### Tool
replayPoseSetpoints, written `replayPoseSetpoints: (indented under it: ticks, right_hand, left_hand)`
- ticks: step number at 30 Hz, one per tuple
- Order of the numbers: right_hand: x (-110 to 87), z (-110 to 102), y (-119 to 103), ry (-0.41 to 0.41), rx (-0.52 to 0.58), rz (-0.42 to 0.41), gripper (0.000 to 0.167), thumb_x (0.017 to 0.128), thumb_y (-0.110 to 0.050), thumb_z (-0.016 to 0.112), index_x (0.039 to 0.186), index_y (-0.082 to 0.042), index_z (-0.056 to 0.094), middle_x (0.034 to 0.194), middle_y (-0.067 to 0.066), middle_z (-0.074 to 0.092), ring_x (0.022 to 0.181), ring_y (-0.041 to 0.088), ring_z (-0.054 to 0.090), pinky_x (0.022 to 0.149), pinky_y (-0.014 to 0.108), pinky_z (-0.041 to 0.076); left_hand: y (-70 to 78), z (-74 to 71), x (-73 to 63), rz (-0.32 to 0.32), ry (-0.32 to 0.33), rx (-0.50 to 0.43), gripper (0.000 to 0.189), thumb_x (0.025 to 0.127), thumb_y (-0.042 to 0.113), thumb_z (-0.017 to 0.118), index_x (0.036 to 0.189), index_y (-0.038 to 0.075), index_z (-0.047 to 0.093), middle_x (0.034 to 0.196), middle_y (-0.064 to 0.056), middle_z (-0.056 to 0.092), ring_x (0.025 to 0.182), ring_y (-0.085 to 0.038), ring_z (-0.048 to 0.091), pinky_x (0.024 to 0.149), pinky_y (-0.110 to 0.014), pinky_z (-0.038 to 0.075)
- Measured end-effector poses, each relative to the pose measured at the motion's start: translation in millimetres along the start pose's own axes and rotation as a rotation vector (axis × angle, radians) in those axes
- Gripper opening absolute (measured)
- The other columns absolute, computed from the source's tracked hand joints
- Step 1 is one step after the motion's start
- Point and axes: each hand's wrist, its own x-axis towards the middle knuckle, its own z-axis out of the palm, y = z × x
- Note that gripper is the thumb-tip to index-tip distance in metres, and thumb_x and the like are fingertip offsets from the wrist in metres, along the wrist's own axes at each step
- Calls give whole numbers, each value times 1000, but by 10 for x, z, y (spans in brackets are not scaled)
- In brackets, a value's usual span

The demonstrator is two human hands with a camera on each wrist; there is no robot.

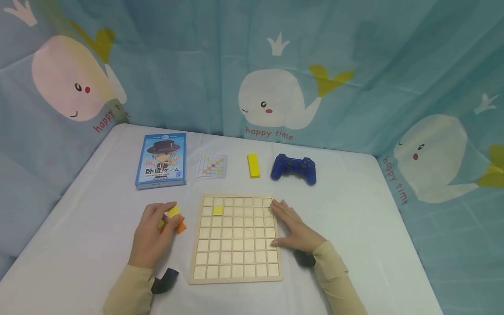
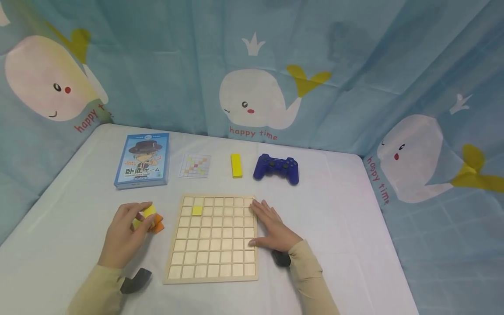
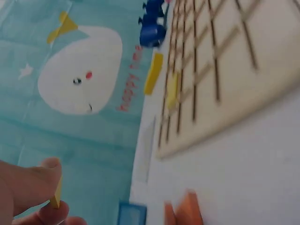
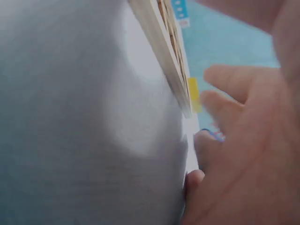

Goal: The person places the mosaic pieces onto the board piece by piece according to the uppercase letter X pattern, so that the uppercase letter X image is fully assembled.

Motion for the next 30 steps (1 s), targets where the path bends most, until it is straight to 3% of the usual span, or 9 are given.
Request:
replayPoseSetpoints:
  ticks: [6,12,15,19,26,30]
  right_hand:
    - [37,-35,18,-44,2,-23,95,79,-41,76,153,-15,23,161,2,11,148,29,2,118,51,1]
    - [63,-21,17,-72,-5,15,100,80,-45,74,154,-13,15,162,1,4,148,26,-2,118,47,-1]
    - [70,-17,17,-71,-1,30,102,80,-46,74,154,-13,13,162,1,3,148,25,-3,118,47,-1]
    - [74,-20,14,-73,8,45,103,79,-46,74,154,-13,11,162,0,3,148,24,-2,118,48,0]
    - [60,-5,-7,-71,-5,66,104,79,-46,74,154,-13,11,162,1,5,148,26,0,118,51,3]
    - [30,-5,-69,-63,-26,51,104,79,-44,74,154,-9,12,161,7,7,148,30,3,117,53,4]
  left_hand:
    - [247,182,201,160,-65,-59,32,84,11,73,115,7,65,108,-7,54,84,-16,51,65,-29,46]
    - [385,429,334,277,-155,-100,32,83,14,75,113,6,65,104,-7,55,84,-20,55,73,-38,51]
    - [467,545,397,295,-210,-107,31,85,17,74,113,7,65,102,-6,56,83,-20,55,74,-37,50]
    - [619,675,465,272,-300,-105,30,87,21,71,114,9,65,104,-5,56,85,-19,53,77,-36,49]
    - [779,983,487,332,-338,-58,26,85,20,73,109,12,68,101,-4,54,90,-20,48,74,-34,48]
    - [818,1125,454,338,-414,-30,28,86,24,72,111,12,68,101,-2,55,90,-18,48,74,-32,48]
